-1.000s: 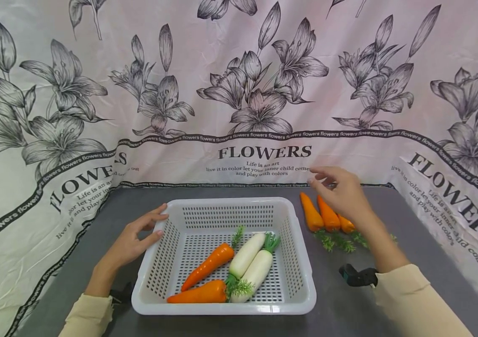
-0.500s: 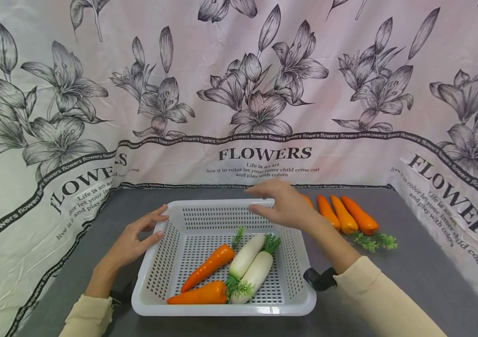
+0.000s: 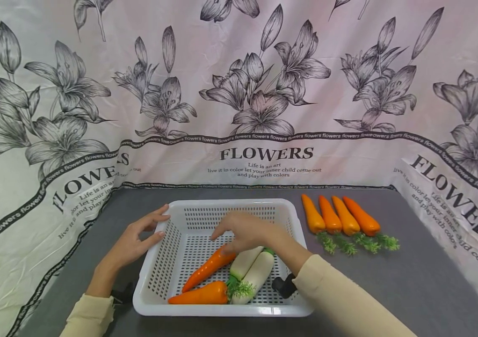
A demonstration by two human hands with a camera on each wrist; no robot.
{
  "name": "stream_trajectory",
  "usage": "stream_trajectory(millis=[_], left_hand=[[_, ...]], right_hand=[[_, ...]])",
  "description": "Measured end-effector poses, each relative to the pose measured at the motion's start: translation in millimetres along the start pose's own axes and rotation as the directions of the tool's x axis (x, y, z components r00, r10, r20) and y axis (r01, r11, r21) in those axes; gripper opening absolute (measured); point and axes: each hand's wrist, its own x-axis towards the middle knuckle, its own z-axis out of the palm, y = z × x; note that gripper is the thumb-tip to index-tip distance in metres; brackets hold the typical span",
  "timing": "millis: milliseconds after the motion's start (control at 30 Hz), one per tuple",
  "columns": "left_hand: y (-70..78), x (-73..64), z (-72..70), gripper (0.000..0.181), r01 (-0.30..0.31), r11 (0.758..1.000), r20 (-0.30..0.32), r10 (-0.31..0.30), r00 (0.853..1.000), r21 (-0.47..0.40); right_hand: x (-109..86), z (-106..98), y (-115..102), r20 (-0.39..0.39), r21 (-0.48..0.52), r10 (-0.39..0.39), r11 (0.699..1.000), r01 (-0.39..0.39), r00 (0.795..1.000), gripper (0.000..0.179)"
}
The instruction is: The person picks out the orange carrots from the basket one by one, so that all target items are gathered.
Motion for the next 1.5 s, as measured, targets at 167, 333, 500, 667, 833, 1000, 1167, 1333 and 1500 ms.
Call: stream_trajectory(millis=[167, 333, 500, 667, 833, 1000, 1167, 1333, 1500], left_hand=[[0.1, -0.5, 2.5, 0.043, -0.004, 1.0, 0.01, 0.004, 1.0, -0.014], [0.0, -0.7, 4.1, 0.044, -0.001, 1.0, 0.014, 0.001, 1.0, -0.027], [-0.4, 0.0, 4.0, 0.044, -0.007, 1.0, 0.013, 0.007, 1.0, -0.024], [-0.5, 0.2, 4.2, 0.044, -0.003, 1.0, 0.014, 0.003, 1.0, -0.028], [-0.3, 0.6, 4.2, 0.044, -0.003, 0.999, 0.015, 0.003, 1.0, -0.035], [0.5, 1.1, 4.0, 0.044, -0.011, 1.0, 0.013, 0.012, 1.0, -0.025], [1.2, 1.5, 2.9, 0.043, -0.006, 1.0, 0.01, 0.006, 1.0, -0.024], [1.1, 1.3, 1.5, 0.043, 0.0, 1.0, 0.006, 0.0, 1.0, -0.009], [0.3, 0.4, -0.3, 0.044, 0.003, 1.0, 0.004, -0.003, 1.0, -0.008]], right_hand=[[6.1, 13, 4, 0.078, 0.057, 0.026, 0.998, -0.03, 0.997, 0.038], [7.3, 20, 8, 0.09, 0.088, 0.043, 0.995, -0.051, 0.995, 0.039], [7.6, 27, 11, 0.106, 0.084, 0.054, 0.994, -0.063, 0.993, 0.04], [5.5, 32, 12, 0.117, 0.068, 0.09, 0.993, -0.098, 0.989, 0.042], [3.5, 33, 17, 0.095, 0.09, 0.087, 0.991, -0.096, 0.992, 0.042], [2.5, 32, 23, 0.076, 0.177, 0.096, 0.978, -0.108, 0.992, 0.044], [4.2, 24, 22, 0.056, 0.221, 0.09, 0.97, -0.1, 0.994, 0.046], [1.6, 5, 17, 0.021, 0.226, 0.034, 0.973, -0.038, 0.999, 0.048], [-14.1, -21, 20, -0.045, 0.272, 0.042, 0.962, -0.028, 0.998, 0.047]])
